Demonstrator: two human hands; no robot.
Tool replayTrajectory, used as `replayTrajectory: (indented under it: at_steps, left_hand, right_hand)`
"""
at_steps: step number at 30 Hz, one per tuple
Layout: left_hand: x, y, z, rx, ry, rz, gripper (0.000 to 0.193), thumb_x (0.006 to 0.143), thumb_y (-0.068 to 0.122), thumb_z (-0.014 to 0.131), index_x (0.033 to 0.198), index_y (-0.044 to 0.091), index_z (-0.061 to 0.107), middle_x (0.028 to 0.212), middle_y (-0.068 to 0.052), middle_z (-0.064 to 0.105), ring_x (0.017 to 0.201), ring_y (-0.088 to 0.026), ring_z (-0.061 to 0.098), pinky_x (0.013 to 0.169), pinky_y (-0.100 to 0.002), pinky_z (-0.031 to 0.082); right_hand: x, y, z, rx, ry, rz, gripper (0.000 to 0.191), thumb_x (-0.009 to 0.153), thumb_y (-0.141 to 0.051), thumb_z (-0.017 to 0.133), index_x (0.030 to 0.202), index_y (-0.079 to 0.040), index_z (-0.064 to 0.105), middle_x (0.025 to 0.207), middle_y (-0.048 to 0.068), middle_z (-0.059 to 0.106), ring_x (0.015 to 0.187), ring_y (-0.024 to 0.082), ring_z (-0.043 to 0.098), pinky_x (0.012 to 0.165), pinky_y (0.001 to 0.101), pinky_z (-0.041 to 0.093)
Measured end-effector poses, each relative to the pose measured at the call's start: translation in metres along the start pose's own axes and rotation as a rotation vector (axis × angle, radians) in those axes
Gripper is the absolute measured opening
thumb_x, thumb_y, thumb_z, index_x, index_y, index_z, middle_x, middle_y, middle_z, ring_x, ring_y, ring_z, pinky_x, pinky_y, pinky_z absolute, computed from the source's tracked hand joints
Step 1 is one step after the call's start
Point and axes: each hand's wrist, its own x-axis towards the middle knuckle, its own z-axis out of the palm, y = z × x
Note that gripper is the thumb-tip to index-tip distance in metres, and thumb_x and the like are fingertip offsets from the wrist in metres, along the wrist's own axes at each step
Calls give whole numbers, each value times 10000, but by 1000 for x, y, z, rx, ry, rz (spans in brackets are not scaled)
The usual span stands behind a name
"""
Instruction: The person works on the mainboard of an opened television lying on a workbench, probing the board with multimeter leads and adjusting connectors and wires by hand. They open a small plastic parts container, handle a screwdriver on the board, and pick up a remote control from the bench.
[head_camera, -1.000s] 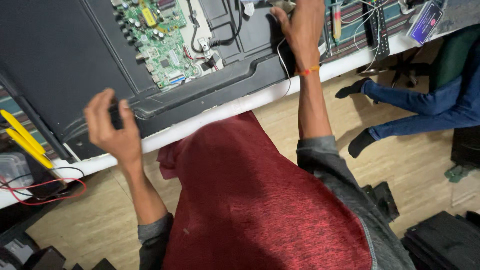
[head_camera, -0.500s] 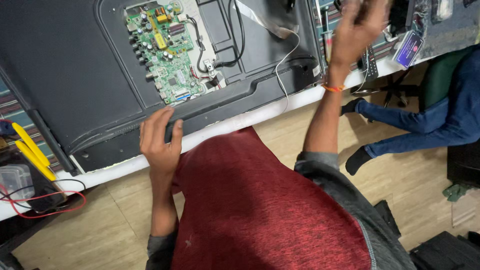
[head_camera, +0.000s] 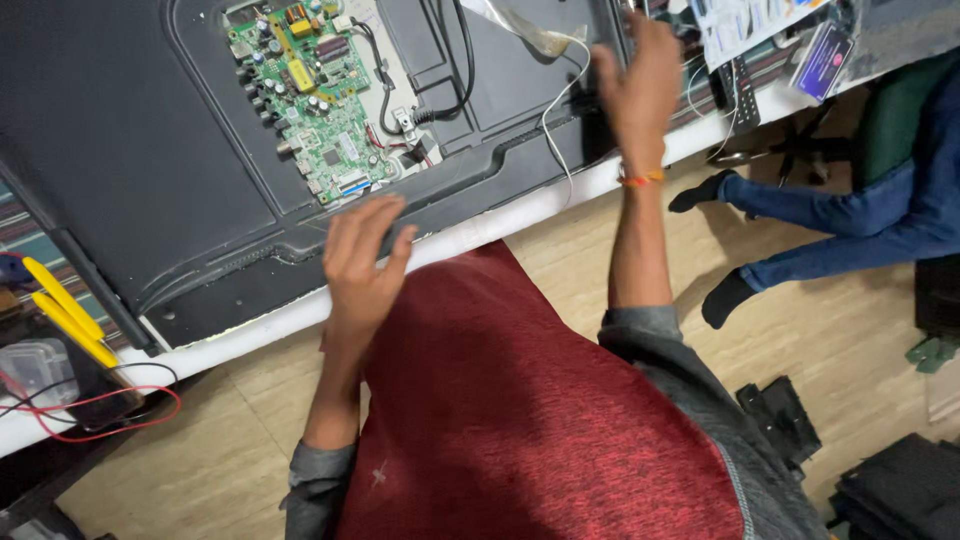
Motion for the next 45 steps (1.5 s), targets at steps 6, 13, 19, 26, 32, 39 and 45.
replayTrajectory:
  at_steps: [6,13,19,26,32,39,45]
  left_hand:
    - [14,40,1,-129,-93,57,326,896,48,815,1195,4,690,1194,-142,702,1086,-310,674,956,-416,520]
    - [33,82,24,-273,-196,135,488,912,200,728,1289,-69,574,1199,-240,639,1075,-422,622,927,-486,499]
    - [16,82,50,-465,-672,-244,405,1030,386,660,1066,-18,677,850,-179,671,763,-366,665,683,-398,509]
    - [-31,127,43,-1583,-896,-488,450,1120,333,585,867,-11,730,730,-82,714,643,-167,638,678,-362,486]
    - [-49,157,33,-426,-31,-8,247,1107,137,547,1005,-23,704,1028,-183,734,982,-312,712,922,-489,558]
    - [-133,227,144,-1562,-304,-649,408,1187,210,525,878,-26,648,674,-83,587,589,-156,519,543,-304,383]
    - [-160,234,146,-441,93,-240,337,1199,243,446,1110,-53,580,886,-168,620,796,-221,592,675,-344,482]
  right_hand:
    - [16,-35,-25,541,-61,251,121,1015,-104,744,1066,4,728,902,73,722,825,163,675,751,311,543]
    - [-42,-136,-151,475,-612,-109,228,857,-126,768,1056,-22,733,834,133,700,640,233,634,593,337,505]
    - [-61,-149,-162,715,-734,-141,194,953,-223,737,1028,-56,673,807,91,657,701,242,625,643,324,499]
    - [-88,-109,-150,1180,-881,120,222,941,-226,735,980,-21,660,715,88,600,642,157,572,602,280,463]
    - [-155,-89,-159,1130,-861,-327,103,1036,-115,669,1018,-15,692,928,81,735,891,136,689,769,294,542]
    - [-154,-42,-197,1057,-587,-87,110,998,-129,667,958,-33,701,838,105,712,723,272,697,679,334,547]
    - [-215,-25,-237,914,-852,-371,170,1005,-228,693,1018,-60,708,800,125,712,705,291,702,640,383,537]
